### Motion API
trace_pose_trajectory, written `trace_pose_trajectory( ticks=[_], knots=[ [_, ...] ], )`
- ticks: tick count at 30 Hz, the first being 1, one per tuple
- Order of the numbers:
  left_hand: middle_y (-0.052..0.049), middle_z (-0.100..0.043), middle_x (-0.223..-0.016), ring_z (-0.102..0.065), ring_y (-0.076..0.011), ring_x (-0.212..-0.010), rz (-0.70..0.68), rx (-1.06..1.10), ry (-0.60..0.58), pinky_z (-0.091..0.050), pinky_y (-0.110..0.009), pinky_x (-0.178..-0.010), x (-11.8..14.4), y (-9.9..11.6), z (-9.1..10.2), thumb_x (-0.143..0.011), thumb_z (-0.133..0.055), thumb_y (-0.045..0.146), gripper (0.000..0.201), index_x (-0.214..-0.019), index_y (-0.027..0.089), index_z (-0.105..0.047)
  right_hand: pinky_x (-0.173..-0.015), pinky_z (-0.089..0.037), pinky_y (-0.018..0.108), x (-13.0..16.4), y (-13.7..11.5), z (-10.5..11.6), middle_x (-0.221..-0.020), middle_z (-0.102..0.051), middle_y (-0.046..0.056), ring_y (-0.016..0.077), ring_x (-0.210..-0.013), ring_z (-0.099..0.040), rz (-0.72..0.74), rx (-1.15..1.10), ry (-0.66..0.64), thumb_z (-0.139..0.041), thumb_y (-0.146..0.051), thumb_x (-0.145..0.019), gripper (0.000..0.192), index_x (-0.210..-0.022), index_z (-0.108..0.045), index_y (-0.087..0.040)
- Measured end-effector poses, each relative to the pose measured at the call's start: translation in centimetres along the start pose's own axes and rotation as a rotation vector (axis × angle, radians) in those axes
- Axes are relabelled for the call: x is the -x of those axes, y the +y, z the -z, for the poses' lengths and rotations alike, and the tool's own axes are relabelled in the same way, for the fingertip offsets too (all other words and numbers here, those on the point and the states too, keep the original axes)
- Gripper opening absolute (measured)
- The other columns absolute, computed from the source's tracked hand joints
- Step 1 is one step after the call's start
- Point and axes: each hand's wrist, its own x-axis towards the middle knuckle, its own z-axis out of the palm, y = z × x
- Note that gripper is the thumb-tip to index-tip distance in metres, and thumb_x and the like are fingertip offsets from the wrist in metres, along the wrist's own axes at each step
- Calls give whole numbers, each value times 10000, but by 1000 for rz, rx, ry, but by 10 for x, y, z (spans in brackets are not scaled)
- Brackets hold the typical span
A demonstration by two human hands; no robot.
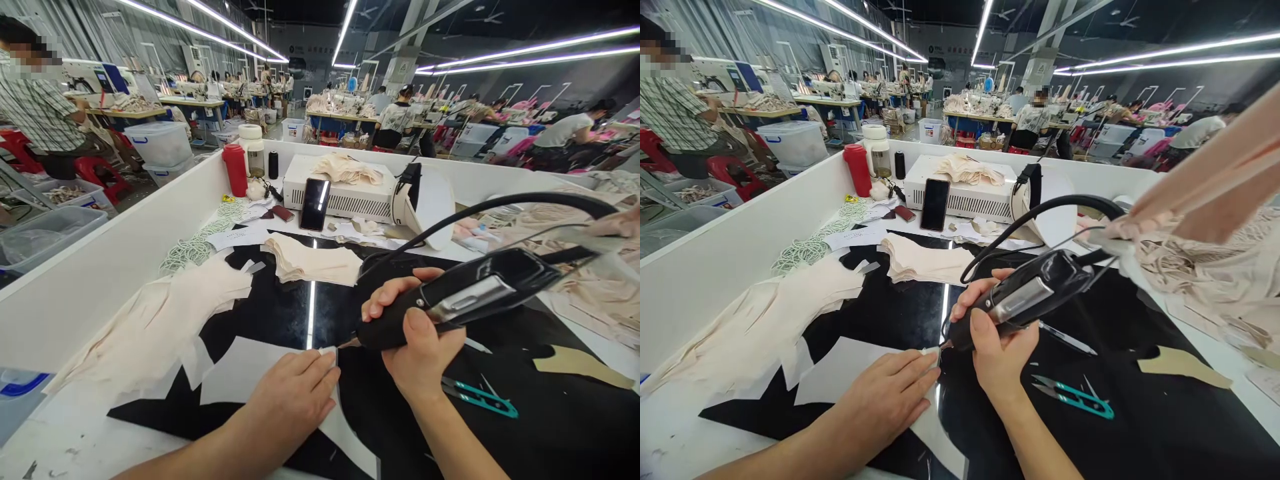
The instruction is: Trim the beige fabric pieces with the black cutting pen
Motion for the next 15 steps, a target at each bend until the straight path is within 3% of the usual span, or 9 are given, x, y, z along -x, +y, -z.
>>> trace_pose_trajectory(
  ticks=[15],
  knots=[
    [-41, -721, -1297, -671, -185, -1131, 13, 4, 38, -550, -310, -873, -2, 0, 0, -1097, -477, 277, 267, -1218, 137, -669, -544, -556, 314, 7, 7, 2, -812, -633, -44, 146, -611, -629, -17, 57, -43, -786, -351, -853, 373, -1155, -577, -290]
  ],
)
